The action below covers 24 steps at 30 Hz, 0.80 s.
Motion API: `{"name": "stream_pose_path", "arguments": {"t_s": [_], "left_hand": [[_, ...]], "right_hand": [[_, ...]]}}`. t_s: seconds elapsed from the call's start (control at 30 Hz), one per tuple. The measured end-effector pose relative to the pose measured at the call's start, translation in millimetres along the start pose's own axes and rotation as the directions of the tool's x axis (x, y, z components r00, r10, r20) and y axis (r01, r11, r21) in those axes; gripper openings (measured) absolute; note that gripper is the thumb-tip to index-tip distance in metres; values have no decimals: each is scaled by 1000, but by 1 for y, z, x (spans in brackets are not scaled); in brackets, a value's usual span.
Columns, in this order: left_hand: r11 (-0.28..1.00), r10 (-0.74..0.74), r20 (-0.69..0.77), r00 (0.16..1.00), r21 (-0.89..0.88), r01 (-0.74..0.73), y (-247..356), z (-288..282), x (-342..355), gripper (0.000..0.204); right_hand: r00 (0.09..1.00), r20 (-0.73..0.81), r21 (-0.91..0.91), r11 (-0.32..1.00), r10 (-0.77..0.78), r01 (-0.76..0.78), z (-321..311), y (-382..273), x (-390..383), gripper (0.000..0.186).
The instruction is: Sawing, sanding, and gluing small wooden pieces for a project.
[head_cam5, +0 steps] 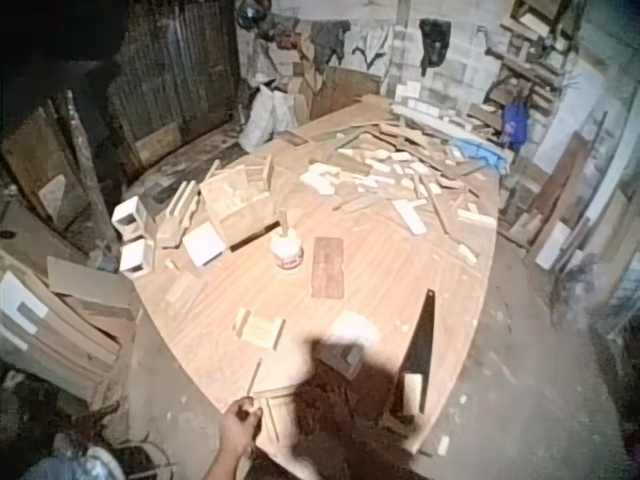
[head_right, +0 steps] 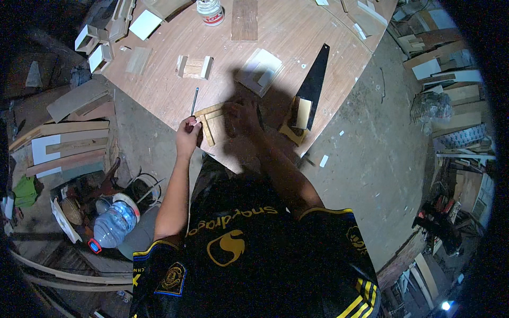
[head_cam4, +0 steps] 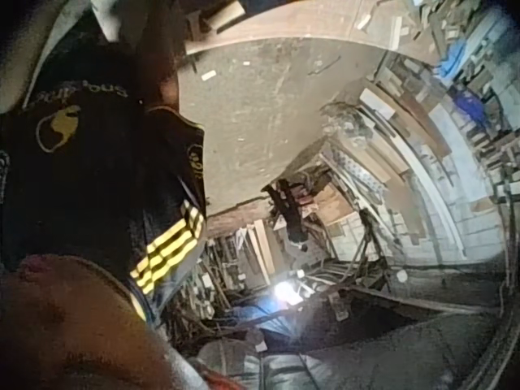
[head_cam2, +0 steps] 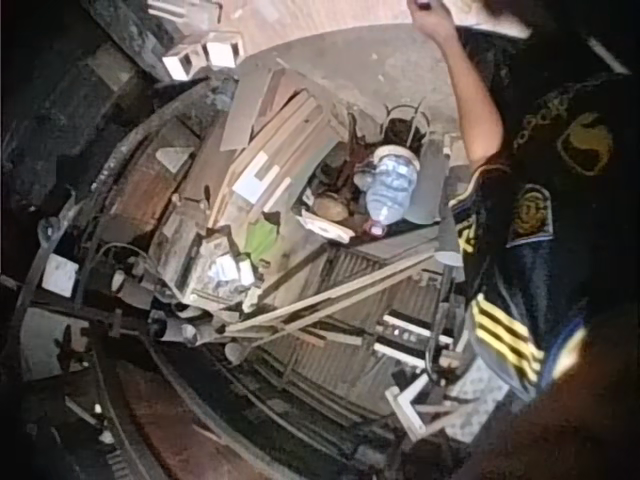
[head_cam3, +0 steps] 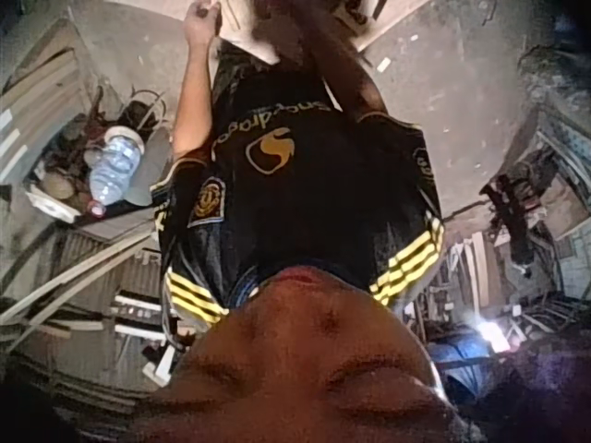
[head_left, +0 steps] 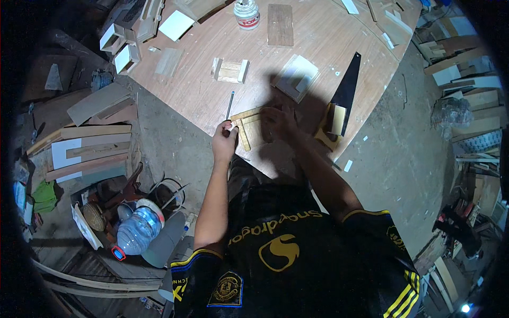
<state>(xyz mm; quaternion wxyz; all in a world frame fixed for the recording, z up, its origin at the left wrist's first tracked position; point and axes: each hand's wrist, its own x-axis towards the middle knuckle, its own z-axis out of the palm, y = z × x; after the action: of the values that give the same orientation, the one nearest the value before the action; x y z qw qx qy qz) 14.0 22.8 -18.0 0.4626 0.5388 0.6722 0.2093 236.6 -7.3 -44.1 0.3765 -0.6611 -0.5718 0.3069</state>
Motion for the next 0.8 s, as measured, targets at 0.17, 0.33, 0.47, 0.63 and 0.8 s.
{"name": "stream_pose_path", "arguments": {"t_s": [0.17, 0.33, 0.47, 0.63, 0.8], "left_hand": [[999, 20, 3, 1000, 47, -20, 6, 4, 1, 32], [993, 94, -59, 994, 80, -89, 12, 3, -5, 30], [996, 29, -33, 999, 89, -26, 4, -5, -5, 32], [992, 19, -24, 1000, 127, -16, 18, 1, -6, 32], [992, 35, -33, 999, 126, -31, 15, -1, -6, 32]], "right_hand": [[991, -90, -204, 976, -100, 80, 1, 14, -7, 28], [998, -37, -125, 991, -49, 44, -5, 1, -4, 28], [994, 47, 44, 994, 100, -103, -7, -24, -2, 28], [997, -34, -155, 986, -69, 63, -2, 4, -4, 27], [999, -40, -10, 1000, -12, 11, 1, 2, -3, 28]]}}
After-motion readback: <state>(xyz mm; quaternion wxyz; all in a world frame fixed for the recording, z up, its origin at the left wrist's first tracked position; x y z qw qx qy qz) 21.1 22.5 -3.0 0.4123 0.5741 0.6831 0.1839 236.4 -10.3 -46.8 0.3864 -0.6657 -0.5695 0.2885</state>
